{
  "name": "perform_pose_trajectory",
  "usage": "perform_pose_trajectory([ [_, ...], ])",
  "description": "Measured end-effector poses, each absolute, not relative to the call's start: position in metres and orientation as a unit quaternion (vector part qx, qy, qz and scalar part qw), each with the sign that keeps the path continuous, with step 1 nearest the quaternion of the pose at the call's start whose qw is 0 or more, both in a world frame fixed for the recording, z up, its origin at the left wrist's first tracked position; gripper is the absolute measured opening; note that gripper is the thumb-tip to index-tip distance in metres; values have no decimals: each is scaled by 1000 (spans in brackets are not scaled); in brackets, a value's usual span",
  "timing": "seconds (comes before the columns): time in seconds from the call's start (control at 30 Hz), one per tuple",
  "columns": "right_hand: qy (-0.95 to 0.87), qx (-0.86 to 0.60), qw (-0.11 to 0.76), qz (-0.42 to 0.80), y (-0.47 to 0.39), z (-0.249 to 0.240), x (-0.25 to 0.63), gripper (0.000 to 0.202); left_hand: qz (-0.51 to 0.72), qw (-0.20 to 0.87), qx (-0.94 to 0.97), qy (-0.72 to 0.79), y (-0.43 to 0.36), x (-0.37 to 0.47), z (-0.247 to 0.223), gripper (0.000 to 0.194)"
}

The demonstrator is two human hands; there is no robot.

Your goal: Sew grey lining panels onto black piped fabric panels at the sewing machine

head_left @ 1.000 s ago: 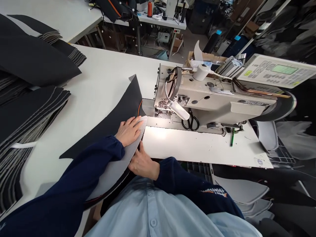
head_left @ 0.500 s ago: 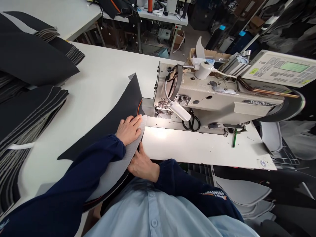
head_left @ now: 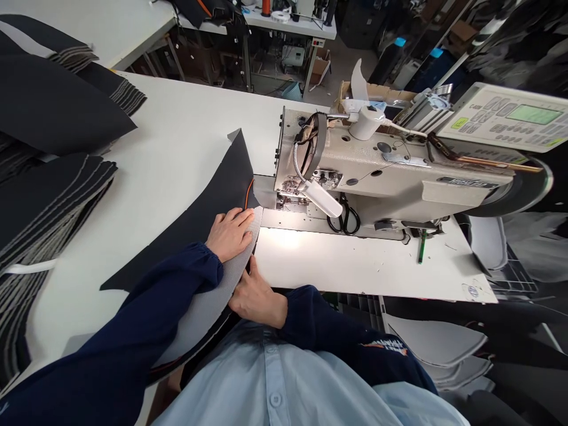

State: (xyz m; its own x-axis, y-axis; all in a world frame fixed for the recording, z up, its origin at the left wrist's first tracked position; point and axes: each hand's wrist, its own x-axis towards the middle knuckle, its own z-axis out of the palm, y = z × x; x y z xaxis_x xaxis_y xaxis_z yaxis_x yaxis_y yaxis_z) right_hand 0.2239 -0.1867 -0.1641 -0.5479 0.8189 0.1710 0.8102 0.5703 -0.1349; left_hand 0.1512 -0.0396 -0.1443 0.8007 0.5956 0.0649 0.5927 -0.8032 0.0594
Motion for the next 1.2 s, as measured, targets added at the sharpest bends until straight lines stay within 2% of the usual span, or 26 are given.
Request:
perform_pose_trajectory([
  [0.33,-876,-478,55,39,-187,-152,259,18,55,41,956,284,-37,193,-145,48],
  [0.9,-870,-489,43,47,-189,-149,277,19,43,35,959,276,-41,215,-144,47],
  [1.1,-876,-480,20,33,-193,-145,278,19,-55,69,946,312,-48,227,-131,65],
  [1.2,-874,-485,33,-16,-203,-140,267,26,-107,94,937,318,-59,221,-112,62],
])
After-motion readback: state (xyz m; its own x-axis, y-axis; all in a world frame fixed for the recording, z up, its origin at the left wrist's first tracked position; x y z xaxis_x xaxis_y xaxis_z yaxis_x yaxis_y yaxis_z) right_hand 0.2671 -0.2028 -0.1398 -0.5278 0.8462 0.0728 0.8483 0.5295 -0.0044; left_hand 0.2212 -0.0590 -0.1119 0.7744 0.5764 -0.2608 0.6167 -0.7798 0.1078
